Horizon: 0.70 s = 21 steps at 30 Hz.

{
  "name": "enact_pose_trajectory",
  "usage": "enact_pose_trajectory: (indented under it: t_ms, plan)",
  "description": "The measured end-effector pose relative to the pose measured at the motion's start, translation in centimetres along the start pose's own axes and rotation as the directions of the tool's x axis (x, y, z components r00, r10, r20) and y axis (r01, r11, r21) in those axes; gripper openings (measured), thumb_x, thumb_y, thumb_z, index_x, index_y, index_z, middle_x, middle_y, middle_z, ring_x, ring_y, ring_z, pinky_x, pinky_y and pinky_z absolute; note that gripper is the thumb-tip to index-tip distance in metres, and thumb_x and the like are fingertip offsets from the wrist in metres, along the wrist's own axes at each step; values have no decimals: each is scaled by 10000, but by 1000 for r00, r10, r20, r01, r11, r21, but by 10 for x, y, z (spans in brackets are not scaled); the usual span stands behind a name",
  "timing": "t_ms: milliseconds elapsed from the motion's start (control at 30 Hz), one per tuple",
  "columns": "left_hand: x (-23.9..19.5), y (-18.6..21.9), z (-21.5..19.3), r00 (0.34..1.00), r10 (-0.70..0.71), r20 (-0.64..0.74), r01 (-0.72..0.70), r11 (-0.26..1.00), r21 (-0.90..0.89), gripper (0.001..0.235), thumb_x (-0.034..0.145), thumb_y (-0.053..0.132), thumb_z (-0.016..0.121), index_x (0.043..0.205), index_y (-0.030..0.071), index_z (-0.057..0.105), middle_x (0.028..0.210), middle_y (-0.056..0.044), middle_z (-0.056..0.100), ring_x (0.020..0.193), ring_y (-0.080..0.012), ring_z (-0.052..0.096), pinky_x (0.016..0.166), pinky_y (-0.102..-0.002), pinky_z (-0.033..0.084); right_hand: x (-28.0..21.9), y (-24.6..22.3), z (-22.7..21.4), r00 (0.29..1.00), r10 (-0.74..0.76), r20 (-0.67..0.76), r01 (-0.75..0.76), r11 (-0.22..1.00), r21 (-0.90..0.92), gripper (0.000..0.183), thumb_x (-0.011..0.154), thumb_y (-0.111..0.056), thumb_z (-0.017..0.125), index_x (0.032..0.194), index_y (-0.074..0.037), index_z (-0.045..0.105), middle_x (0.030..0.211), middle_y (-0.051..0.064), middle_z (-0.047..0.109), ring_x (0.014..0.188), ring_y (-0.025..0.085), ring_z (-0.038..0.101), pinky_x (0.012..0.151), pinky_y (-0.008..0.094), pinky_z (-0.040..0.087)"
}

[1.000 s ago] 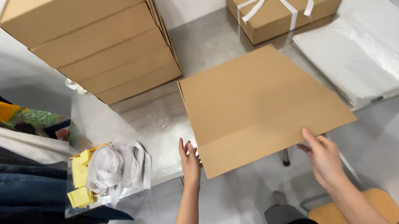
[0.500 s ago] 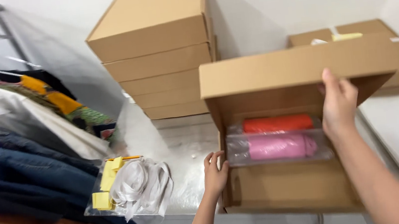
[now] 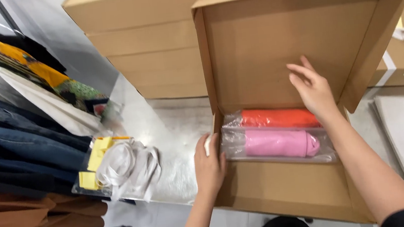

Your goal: The person places a plastic-wrapped item into a cardboard box, closes the box, and ties it with a white ribbon. They then remove a yellow sticky note from the box and place it on the table. The person unties the ribbon, opens the box, and removes two plastic-wrapped clothes, one pink and one orange, placing them on the table.

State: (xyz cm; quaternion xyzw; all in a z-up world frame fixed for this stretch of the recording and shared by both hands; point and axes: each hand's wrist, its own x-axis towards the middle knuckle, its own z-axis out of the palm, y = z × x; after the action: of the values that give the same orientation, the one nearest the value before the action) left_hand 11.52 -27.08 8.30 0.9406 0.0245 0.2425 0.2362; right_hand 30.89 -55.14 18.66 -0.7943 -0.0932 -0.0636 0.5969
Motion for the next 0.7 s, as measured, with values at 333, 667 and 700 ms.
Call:
enact_pose_trajectory:
  t_ms: [333,667,700]
  plan:
    - [-12,15,72,805,-210,554,179,978,111,939,920,135,724,1689,133,185,1650,-332,261,1539,-509,315,1211,-567,408,-123,110,-63,943,302,142,-183,823,-538,908,901,-282,758,1696,-168,337,1659,365,337,1458,520,439,1229,609,383]
    - [-32,-22,128,855,-272,441,7,857,516,984,953,40,675,1728,295,125,1216,-215,585,1166,-403,620,869,-426,620,-189,141,-54,922,345,175,-3,457,-889,1123,823,-54,761,1755,-219,155,1362,237,604,1241,431,621,1001,516,585]
    - [-28,-23,123,897,-216,385,-40,828,559,938,982,45,613,1725,346,126,1064,-170,666,1045,-344,691,775,-393,649,-187,140,-56,939,291,186,29,469,-883,1108,820,6,741,1754,-218,187,1244,239,682,1166,417,690,964,462,615]
